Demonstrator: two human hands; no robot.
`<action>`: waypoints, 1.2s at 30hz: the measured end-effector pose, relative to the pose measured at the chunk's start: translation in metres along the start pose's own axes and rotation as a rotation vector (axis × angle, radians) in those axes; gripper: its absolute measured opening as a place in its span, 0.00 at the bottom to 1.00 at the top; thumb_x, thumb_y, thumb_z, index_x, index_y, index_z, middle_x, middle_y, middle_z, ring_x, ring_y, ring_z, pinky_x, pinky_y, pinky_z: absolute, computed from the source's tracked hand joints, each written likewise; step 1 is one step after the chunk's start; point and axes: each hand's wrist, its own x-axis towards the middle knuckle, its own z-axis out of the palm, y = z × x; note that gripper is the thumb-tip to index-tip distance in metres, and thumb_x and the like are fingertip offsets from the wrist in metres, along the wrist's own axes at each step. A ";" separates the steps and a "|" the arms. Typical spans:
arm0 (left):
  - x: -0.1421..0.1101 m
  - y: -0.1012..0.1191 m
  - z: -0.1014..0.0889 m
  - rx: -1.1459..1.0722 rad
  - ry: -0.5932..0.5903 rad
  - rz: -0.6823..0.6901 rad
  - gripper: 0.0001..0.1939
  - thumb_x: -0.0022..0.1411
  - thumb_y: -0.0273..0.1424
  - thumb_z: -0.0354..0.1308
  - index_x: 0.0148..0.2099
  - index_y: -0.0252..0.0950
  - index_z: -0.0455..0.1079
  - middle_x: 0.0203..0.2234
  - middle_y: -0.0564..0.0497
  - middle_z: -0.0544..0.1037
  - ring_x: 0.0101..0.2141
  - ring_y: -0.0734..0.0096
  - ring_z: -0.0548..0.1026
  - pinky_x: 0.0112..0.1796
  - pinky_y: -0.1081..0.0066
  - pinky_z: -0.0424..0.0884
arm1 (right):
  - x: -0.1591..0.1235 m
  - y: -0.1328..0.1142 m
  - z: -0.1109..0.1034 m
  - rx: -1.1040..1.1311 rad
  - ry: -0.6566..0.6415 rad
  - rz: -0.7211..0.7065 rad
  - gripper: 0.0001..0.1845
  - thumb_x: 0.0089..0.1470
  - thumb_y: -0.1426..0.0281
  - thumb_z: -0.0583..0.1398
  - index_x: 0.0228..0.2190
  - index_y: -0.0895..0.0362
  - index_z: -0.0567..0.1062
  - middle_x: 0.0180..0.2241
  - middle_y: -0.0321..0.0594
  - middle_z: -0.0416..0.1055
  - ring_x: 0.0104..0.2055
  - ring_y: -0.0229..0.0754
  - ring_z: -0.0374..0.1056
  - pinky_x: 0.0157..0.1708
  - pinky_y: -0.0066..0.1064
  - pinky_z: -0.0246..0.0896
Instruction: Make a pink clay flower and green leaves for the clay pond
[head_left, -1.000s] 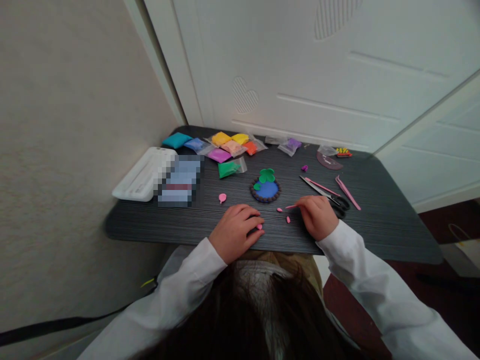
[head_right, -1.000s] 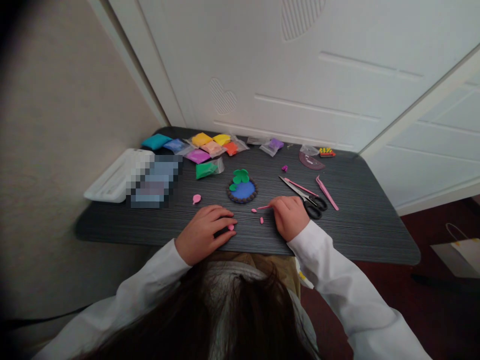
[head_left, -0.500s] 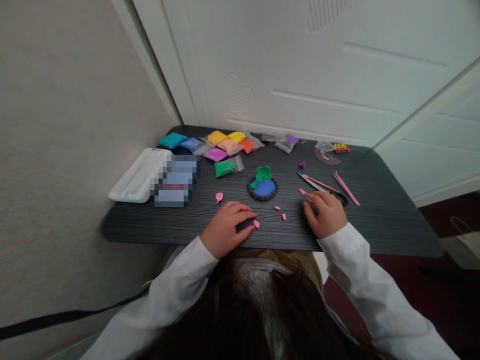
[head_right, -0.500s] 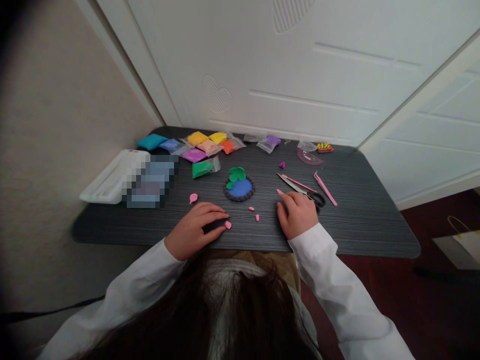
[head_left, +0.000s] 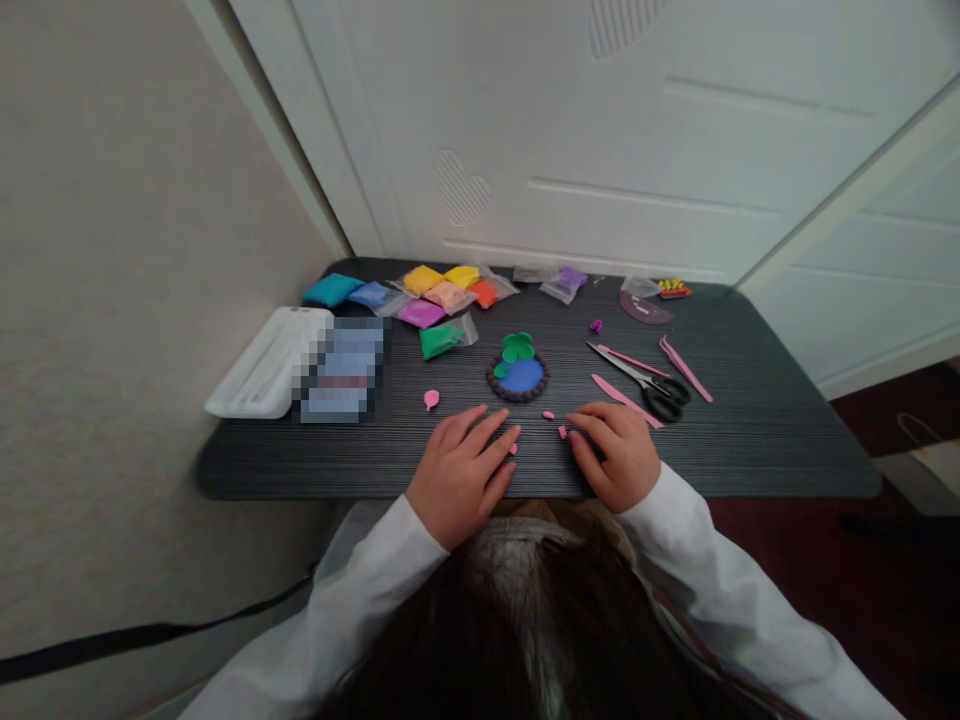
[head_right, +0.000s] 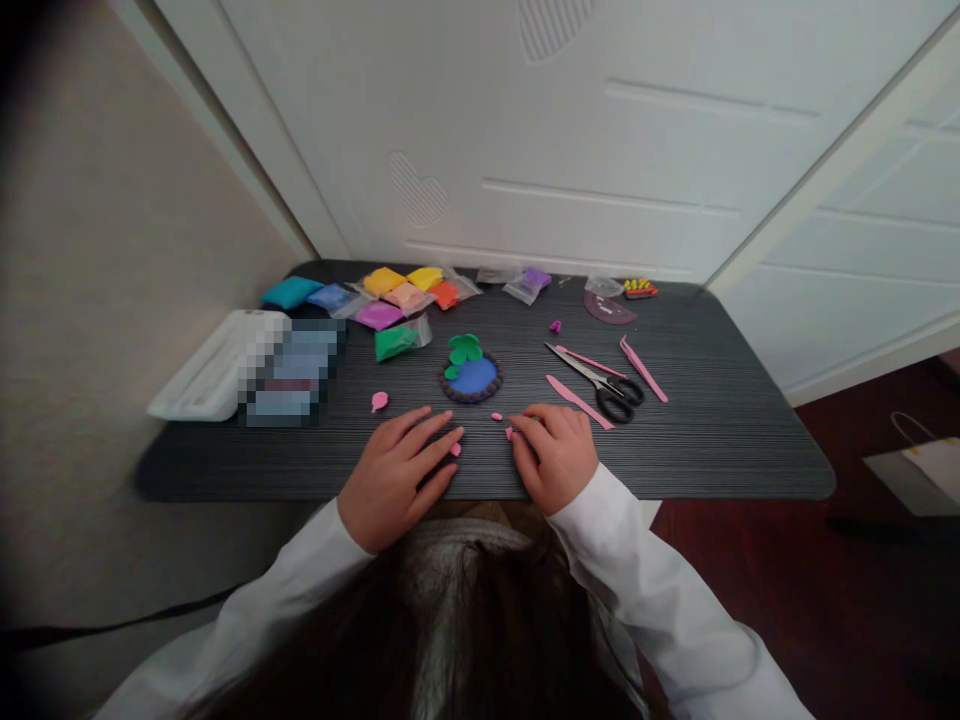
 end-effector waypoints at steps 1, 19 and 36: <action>-0.001 0.002 -0.001 0.018 -0.021 0.013 0.20 0.55 0.33 0.48 0.50 0.37 0.61 0.50 0.45 0.63 0.52 0.55 0.55 0.48 0.53 0.54 | 0.000 0.002 0.000 0.009 0.008 0.016 0.12 0.49 0.70 0.53 0.37 0.56 0.70 0.37 0.43 0.67 0.39 0.44 0.61 0.39 0.38 0.53; 0.001 0.008 -0.002 0.107 -0.123 -0.006 0.24 0.55 0.40 0.46 0.53 0.35 0.58 0.54 0.46 0.59 0.55 0.53 0.50 0.51 0.52 0.48 | 0.003 0.013 0.002 0.122 0.060 0.107 0.12 0.48 0.70 0.53 0.37 0.57 0.70 0.38 0.44 0.66 0.42 0.44 0.61 0.43 0.39 0.56; -0.002 -0.016 0.008 -0.068 0.061 -0.034 0.10 0.56 0.30 0.49 0.39 0.34 0.67 0.31 0.48 0.73 0.36 0.68 0.67 0.40 0.64 0.63 | 0.003 0.014 0.003 0.144 0.047 0.096 0.12 0.49 0.70 0.53 0.37 0.57 0.70 0.37 0.45 0.66 0.42 0.43 0.61 0.43 0.39 0.57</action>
